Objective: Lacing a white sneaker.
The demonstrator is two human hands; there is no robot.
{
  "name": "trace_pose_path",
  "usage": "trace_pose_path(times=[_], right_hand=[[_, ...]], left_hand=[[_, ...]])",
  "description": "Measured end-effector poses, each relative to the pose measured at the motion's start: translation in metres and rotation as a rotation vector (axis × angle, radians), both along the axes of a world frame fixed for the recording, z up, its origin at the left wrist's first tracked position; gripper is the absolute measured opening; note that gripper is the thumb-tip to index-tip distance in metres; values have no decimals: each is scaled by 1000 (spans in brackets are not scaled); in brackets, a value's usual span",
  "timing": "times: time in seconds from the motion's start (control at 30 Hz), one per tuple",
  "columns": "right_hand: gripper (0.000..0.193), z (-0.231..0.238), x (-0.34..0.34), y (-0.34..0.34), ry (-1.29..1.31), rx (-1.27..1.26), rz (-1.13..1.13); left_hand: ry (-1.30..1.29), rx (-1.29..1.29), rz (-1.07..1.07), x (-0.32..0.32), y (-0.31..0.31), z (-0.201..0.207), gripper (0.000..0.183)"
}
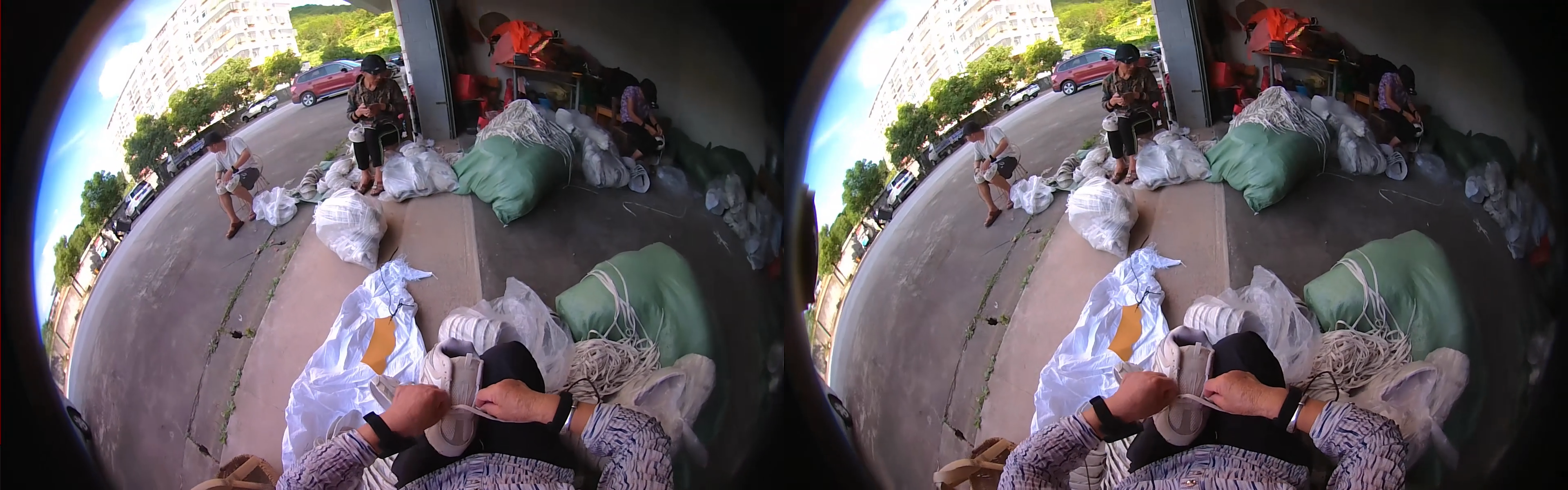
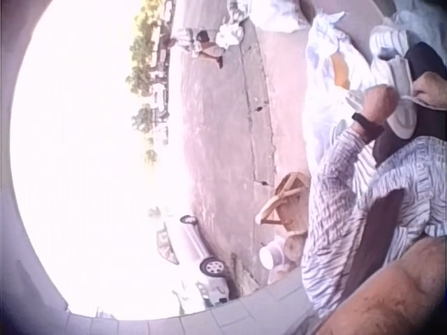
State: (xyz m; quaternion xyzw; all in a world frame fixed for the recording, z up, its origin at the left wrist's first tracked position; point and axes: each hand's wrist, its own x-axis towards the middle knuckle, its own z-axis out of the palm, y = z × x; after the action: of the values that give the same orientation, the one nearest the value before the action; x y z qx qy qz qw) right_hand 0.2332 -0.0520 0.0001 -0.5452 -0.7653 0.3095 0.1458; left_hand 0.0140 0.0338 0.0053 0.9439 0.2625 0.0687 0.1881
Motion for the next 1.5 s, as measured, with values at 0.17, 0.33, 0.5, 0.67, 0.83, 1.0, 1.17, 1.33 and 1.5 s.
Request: trace_pose_path(times=[0.17,0.33,0.5,0.67,0.83,1.0,1.17,1.33,1.5], right_hand=[[11,7,-4,-10,-60,272,-12],[13,20,-8,-6,-295,580,179],[8,25,-11,0,-380,687,295],[12,22,-6,-2,-269,645,280],[17,18,-4,3,-283,591,299],[10,14,-4,7,-281,487,282],[12,10,8,11,-166,474,328],[17,5,9,13,-108,485,368],[14,6,8,5,-232,487,274]], left_hand=[[184,83,-109,-3,5,16,11],[20,359,-248,4,8,34,19],[127,526,-538,16,23,32,21],[-27,332,-706,18,33,28,13],[360,179,-499,21,39,4,22],[110,152,-268,38,19,-21,20],[44,-330,-84,50,45,-3,22],[-423,-714,186,63,38,-11,29],[-257,-493,-39,62,26,-14,23]])
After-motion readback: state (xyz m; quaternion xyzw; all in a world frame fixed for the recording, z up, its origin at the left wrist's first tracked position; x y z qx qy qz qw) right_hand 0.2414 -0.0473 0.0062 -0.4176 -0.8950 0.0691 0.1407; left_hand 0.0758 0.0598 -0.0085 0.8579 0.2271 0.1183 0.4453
